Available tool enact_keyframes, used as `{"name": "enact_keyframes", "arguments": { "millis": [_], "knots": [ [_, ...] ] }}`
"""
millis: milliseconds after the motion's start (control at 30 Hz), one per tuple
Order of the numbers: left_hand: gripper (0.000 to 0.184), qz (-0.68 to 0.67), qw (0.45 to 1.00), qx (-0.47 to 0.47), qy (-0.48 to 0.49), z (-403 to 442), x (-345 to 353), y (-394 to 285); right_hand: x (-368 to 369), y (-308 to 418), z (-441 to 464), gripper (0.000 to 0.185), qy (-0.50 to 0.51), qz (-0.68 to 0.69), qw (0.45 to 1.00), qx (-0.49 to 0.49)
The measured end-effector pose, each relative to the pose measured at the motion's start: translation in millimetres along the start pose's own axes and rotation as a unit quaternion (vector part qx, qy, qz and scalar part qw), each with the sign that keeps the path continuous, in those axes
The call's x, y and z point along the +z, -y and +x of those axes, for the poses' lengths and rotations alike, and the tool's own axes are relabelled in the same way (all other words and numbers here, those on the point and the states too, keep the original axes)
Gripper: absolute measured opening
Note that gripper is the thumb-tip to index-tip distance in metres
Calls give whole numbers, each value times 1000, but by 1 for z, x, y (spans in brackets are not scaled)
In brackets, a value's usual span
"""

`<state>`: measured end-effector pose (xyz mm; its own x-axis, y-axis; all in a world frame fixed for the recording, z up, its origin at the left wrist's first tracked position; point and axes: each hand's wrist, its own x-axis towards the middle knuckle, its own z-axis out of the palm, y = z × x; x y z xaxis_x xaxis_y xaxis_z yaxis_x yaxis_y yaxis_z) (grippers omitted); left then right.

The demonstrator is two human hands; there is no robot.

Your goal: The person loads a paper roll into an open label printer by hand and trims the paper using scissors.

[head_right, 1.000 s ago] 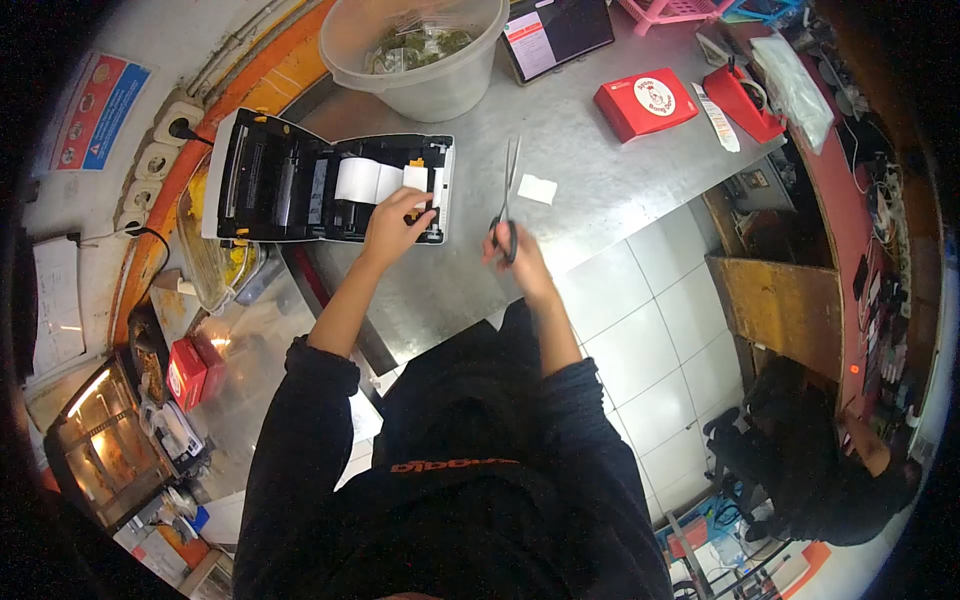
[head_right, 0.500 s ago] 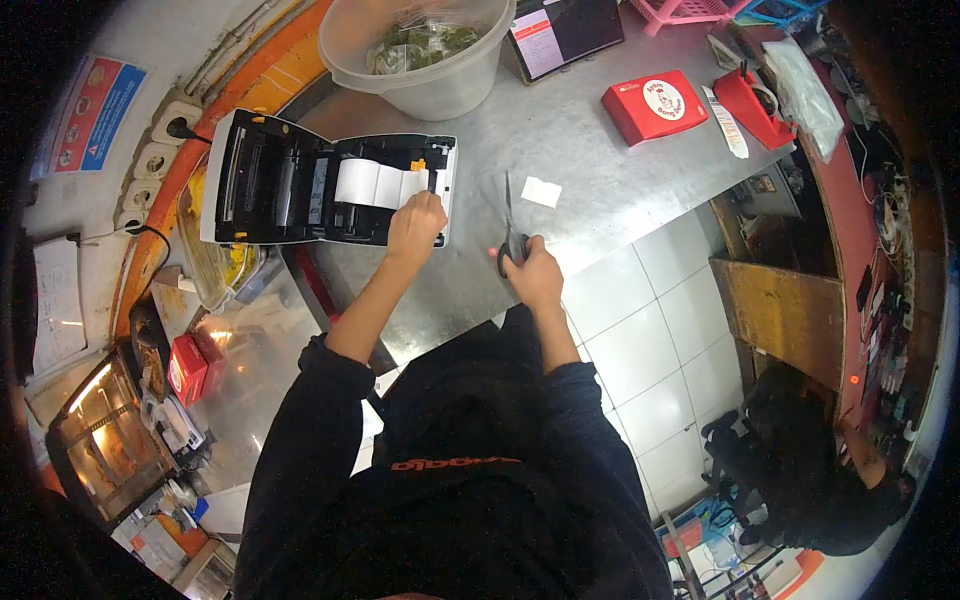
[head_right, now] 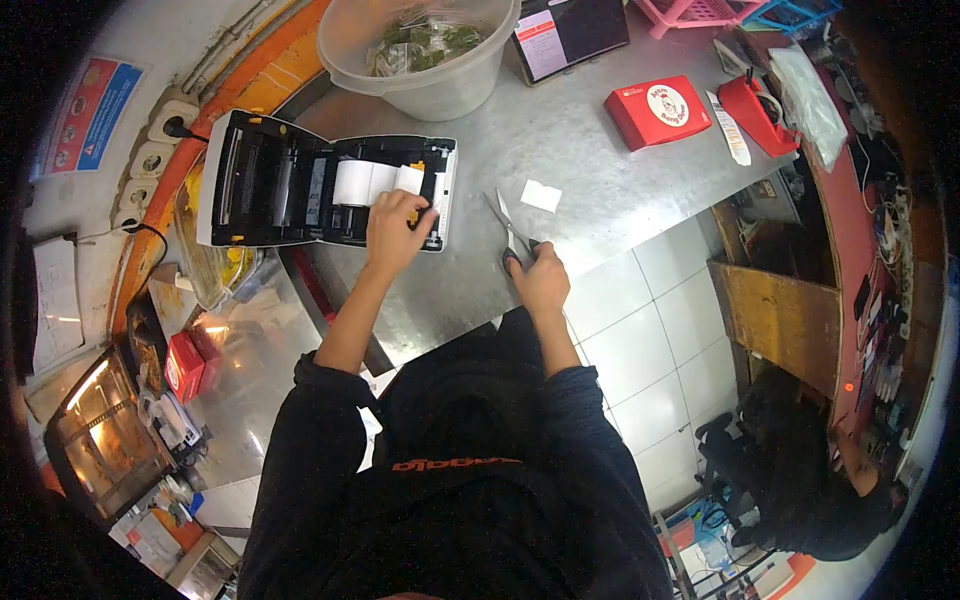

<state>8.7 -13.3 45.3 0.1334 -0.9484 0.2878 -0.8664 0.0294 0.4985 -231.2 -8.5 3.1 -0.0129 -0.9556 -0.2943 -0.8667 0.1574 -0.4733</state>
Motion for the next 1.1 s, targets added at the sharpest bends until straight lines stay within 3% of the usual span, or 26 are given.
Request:
{"name": "enact_keyframes", "arguments": {
  "millis": [33, 133, 200, 233, 300, 333, 533, 600, 833, 1100],
  "knots": [
    [15, 15, 999, 31, 36, 1, -5, -4, 1, 1, 1, 48, 1, 0, 1000, -2],
    [12, 49, 998, 10, 26, 1, 4, -9, 5, 2, 2, 46, 15, 12, 1000, 7],
    [10, 43, 999, -16, 3, -1, 12, -9, 7, 1, -1, 39, 41, 144, 989, -18],
    [10, 43, 999, -19, 3, -1, 14, -8, 6, 1, -2, 39, 43, 143, 989, -19],
    [8, -11, 998, -55, 11, -2, 15, -6, 3, 1, -8, 44, 276, 373, 885, 23],
    [8, -12, 998, -57, 10, -2, 15, -5, -10, 13, -17, 46, 332, 427, 841, 26],
    [9, -54, 989, -124, 51, -4, 14, -3, -14, 30, -36, 51, 467, 480, 742, 41],
    [10, -38, 993, -110, -3, -5, 15, -1, -10, 33, -38, 51, 471, 487, 734, 52],
    [9, -91, 989, -110, 25, -7, 7, 3, -7, 42, -37, 53, 495, 488, 716, 62],
    [14, -46, 999, -7, 8, -10, 3, 2, -1, 45, -45, 54, 480, 523, 700, 82]
  ]
}}
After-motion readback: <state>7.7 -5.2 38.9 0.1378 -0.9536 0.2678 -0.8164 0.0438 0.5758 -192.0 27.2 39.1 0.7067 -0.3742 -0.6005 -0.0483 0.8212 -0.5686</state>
